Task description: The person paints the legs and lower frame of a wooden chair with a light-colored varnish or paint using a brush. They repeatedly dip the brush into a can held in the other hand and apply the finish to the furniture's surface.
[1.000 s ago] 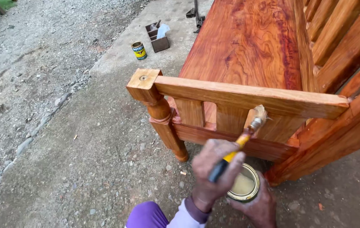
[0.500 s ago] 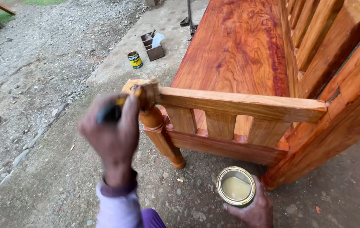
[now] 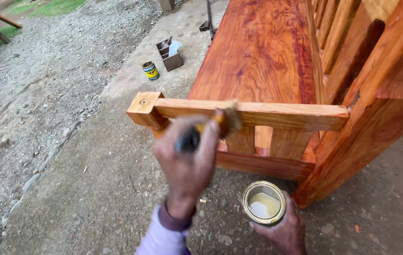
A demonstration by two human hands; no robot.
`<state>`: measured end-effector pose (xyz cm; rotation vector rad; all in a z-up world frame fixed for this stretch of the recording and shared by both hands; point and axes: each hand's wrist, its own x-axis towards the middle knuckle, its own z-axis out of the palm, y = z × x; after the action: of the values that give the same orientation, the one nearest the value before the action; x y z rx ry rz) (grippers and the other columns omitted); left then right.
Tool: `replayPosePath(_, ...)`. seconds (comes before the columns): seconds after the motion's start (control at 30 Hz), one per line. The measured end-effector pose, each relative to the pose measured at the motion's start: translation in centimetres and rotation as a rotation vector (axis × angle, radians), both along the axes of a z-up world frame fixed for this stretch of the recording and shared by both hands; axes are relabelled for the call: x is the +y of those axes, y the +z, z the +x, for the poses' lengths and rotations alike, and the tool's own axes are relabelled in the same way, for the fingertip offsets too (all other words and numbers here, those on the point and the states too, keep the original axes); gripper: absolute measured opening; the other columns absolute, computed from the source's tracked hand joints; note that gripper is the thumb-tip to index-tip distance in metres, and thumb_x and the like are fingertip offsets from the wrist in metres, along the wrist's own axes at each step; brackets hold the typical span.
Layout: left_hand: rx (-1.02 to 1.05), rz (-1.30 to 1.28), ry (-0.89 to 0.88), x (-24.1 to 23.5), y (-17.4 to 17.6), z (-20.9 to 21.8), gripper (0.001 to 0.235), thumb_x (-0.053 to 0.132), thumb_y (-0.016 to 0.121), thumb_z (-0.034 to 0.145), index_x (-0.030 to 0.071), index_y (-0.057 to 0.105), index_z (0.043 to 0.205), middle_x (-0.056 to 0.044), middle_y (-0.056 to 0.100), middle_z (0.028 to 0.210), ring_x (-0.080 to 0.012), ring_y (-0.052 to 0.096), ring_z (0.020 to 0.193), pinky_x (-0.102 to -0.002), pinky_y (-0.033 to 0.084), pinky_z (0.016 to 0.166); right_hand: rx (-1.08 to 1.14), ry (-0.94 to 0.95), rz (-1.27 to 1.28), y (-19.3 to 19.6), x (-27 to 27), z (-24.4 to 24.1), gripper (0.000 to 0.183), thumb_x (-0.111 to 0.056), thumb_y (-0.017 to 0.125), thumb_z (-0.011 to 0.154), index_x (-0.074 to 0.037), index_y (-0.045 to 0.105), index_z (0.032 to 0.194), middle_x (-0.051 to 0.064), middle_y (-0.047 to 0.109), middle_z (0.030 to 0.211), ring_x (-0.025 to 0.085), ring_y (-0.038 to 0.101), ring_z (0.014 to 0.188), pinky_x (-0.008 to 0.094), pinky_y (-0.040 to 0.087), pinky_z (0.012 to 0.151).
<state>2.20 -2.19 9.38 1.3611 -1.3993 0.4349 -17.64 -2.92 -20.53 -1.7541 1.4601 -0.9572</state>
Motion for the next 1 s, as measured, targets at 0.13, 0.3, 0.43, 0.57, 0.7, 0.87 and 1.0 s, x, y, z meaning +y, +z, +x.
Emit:
replayPosePath(0.13,0.226,-0.068,-0.284,1.9,-5.3,-1.9,0.012,0.004,0.076,0.091,0.0,0.072,0.101,-0.009,0.072,0.09,-0.0149,0.069,0.08,-0.028,0.054,0.071,-0.026,-0.004,0.012,0.0,0.3,-0.2,0.126,-0.033,0.104,0.034,-0.008,0.042,0.141,0.016,0.068,0.122,0.03,0.068,0.113,0.044,0.055,0.096)
replayPosePath(0.3,0.294,-0.117,-0.114,2.6,-11.0,1.4,0.014,0.002,0.074,0.09,0.001,0.072,0.104,-0.012,0.073,0.099,-0.0168,0.07,0.085,-0.028,0.058,0.078,-0.075,-0.022,0.025,0.6,0.1,-0.7,0.124,-0.029,0.103,0.032,-0.01,0.044,0.14,0.014,0.07,0.121,0.028,0.07,0.111,0.043,0.056,0.094)
replayPosePath(0.43,0.269,-0.222,0.202,2.8,-11.8,0.4,0.016,0.001,0.073,0.095,-0.001,0.07,0.111,-0.013,0.071,0.101,-0.0214,0.067,0.086,-0.032,0.056,0.079,-0.094,-0.037,0.017,0.8,0.3,-1.2,0.122,-0.027,0.103,0.032,-0.011,0.046,0.139,0.012,0.07,0.121,0.028,0.07,0.111,0.042,0.057,0.093)
replayPosePath(0.57,0.051,-0.216,0.08,1.1,-11.8,-5.5,0.018,0.003,0.076,0.091,-0.002,0.068,0.106,-0.015,0.073,0.098,-0.0272,0.072,0.09,-0.037,0.06,0.079,-0.113,-0.015,0.026,0.7,0.0,-1.6,0.123,-0.028,0.103,0.034,-0.013,0.046,0.142,0.011,0.071,0.12,0.028,0.071,0.11,0.042,0.057,0.091)
replayPosePath(0.7,0.063,-0.149,-0.178,-0.1,-11.0,-10.8,0.019,0.002,0.079,0.089,-0.002,0.069,0.105,-0.015,0.074,0.098,-0.0277,0.074,0.088,-0.035,0.063,0.073,-0.092,-0.02,-0.086,0.3,0.0,-1.5,0.112,-0.032,0.101,0.044,-0.012,0.046,0.139,0.014,0.07,0.121,0.032,0.07,0.109,0.043,0.058,0.088)
replayPosePath(0.87,0.342,-0.066,-0.453,-1.0,-10.0,-11.4,0.013,0.003,0.075,0.09,0.001,0.072,0.103,-0.012,0.075,0.094,-0.0192,0.074,0.081,-0.029,0.061,0.068,-0.073,-0.017,-0.083,0.9,-0.5,-2.0,0.11,-0.033,0.099,0.048,-0.012,0.045,0.142,0.017,0.068,0.124,0.035,0.07,0.109,0.045,0.058,0.087)
replayPosePath(1.0,0.584,0.045,-0.501,-2.1,-7.8,-9.8,0.011,0.002,0.074,0.088,-0.001,0.074,0.099,-0.01,0.071,0.084,-0.0152,0.068,0.072,-0.027,0.055,0.061,-0.122,-0.001,0.001,1.6,-0.9,-2.1,0.123,-0.033,0.103,0.036,-0.013,0.044,0.142,0.014,0.069,0.126,0.033,0.07,0.109,0.045,0.057,0.089)
